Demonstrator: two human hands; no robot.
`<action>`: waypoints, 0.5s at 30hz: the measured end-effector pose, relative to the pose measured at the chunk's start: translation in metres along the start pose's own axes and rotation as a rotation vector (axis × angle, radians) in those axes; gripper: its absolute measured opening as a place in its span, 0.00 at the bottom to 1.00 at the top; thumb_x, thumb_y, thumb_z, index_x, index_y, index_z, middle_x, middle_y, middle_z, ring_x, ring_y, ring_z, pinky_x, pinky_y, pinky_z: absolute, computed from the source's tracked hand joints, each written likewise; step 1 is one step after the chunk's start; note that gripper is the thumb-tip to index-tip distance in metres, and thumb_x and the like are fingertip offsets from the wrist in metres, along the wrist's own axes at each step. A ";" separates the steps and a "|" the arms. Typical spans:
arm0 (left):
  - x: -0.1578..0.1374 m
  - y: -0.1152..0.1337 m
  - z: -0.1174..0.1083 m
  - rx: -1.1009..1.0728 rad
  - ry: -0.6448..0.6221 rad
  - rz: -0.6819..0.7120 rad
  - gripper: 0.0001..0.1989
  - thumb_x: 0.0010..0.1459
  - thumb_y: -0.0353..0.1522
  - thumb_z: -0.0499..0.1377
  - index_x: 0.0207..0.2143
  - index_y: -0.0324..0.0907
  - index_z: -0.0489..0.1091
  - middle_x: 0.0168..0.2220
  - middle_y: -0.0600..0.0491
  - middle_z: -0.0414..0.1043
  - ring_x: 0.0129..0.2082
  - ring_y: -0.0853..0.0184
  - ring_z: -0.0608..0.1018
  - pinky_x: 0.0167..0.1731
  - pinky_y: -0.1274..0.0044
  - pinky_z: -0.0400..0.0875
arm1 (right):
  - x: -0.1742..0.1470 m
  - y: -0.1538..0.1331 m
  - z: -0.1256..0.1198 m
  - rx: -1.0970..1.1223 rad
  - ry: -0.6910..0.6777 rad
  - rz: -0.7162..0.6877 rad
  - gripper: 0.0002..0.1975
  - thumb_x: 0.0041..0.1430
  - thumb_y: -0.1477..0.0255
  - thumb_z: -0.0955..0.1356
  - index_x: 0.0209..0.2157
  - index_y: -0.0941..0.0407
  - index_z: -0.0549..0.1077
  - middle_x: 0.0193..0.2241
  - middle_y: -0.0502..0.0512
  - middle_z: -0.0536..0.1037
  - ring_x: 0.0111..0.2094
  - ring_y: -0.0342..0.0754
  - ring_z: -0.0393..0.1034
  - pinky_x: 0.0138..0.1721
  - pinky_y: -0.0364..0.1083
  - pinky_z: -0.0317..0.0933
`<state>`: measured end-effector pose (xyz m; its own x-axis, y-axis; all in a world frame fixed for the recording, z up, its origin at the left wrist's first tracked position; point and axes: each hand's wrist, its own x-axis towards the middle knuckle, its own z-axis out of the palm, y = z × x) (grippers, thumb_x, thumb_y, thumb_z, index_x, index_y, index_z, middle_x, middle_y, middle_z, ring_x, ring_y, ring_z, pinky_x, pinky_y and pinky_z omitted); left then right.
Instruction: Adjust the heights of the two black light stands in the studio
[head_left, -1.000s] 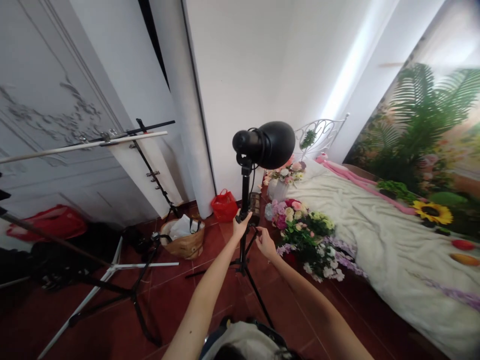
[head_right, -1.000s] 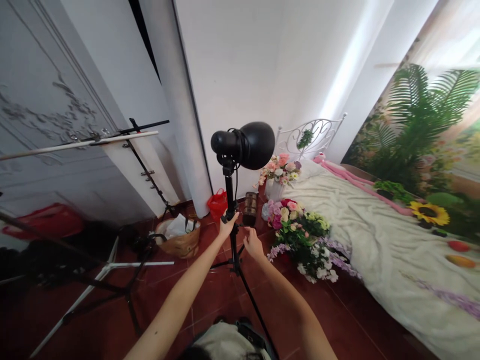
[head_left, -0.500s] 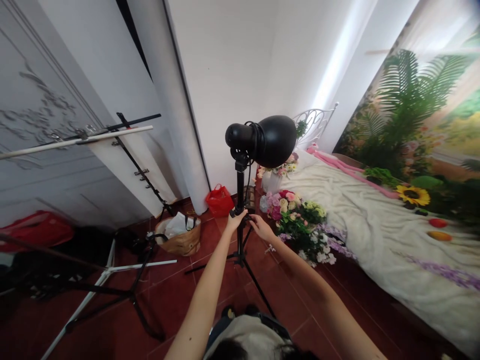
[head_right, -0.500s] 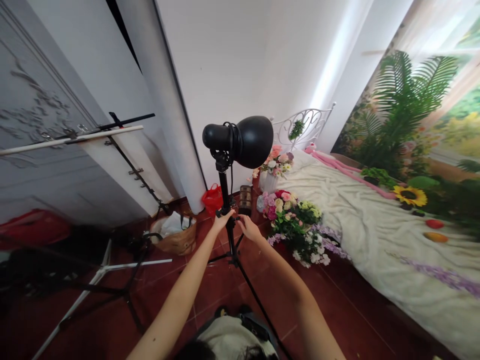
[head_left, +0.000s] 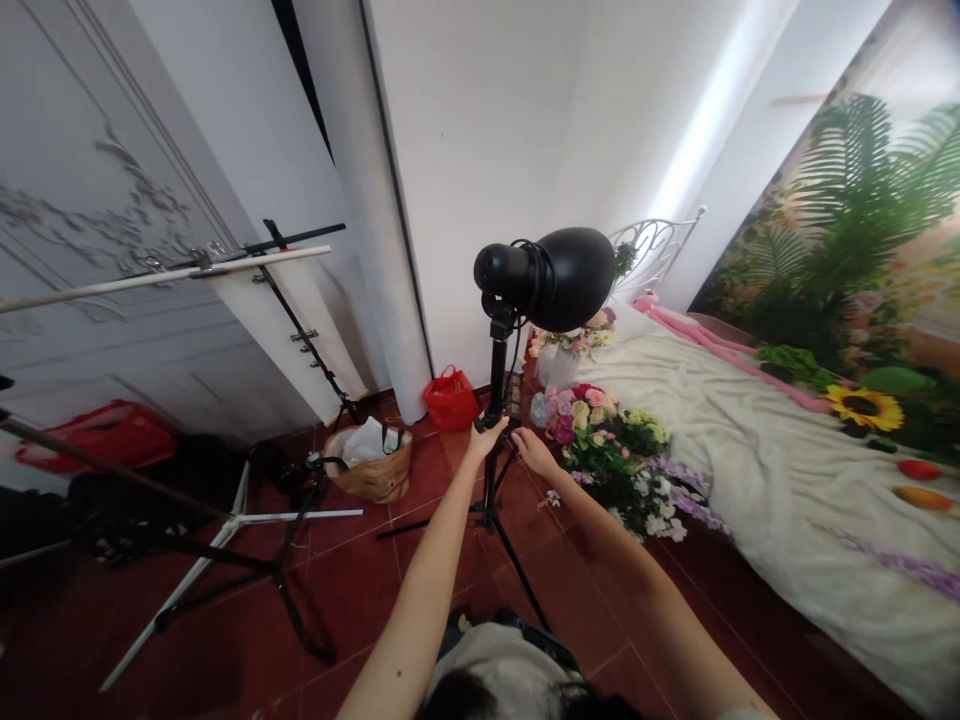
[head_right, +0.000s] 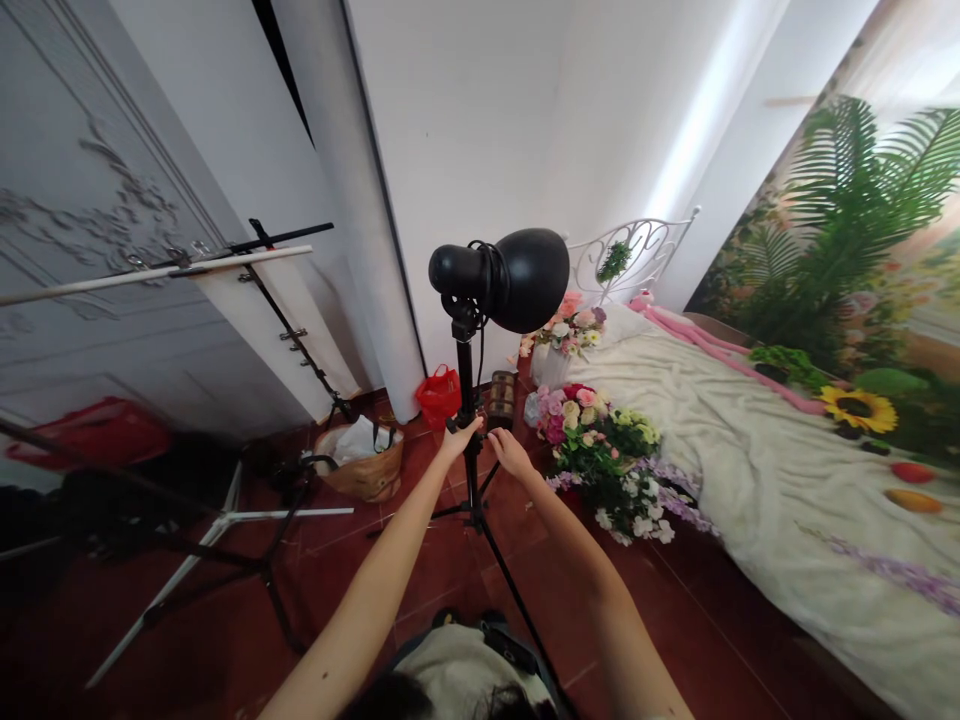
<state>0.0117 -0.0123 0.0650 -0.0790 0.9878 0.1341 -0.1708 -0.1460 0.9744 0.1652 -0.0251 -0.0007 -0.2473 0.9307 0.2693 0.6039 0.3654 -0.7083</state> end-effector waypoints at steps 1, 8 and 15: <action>0.000 -0.001 0.000 -0.002 0.008 -0.012 0.13 0.38 0.37 0.67 0.26 0.40 0.71 0.30 0.49 0.75 0.33 0.65 0.76 0.40 0.70 0.70 | 0.001 0.000 0.001 -0.006 0.002 0.005 0.19 0.64 0.60 0.53 0.38 0.54 0.68 0.33 0.54 0.72 0.38 0.46 0.66 0.45 0.45 0.59; -0.001 -0.004 -0.001 -0.015 -0.002 -0.012 0.14 0.39 0.38 0.66 0.28 0.40 0.72 0.32 0.49 0.75 0.32 0.66 0.76 0.39 0.71 0.71 | 0.009 -0.005 0.007 0.006 0.029 0.080 0.19 0.63 0.59 0.52 0.30 0.54 0.64 0.28 0.51 0.68 0.32 0.45 0.64 0.38 0.43 0.58; -0.001 0.003 0.000 0.010 -0.010 0.019 0.13 0.40 0.39 0.66 0.26 0.39 0.71 0.30 0.49 0.75 0.30 0.66 0.75 0.37 0.72 0.71 | 0.014 -0.008 0.008 0.198 -0.050 0.266 0.22 0.60 0.54 0.54 0.27 0.55 0.67 0.20 0.47 0.67 0.24 0.42 0.63 0.29 0.39 0.54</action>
<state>0.0111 -0.0136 0.0680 -0.0725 0.9854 0.1541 -0.1596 -0.1640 0.9735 0.1508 -0.0146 0.0031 -0.1407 0.9896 0.0292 0.4948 0.0959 -0.8637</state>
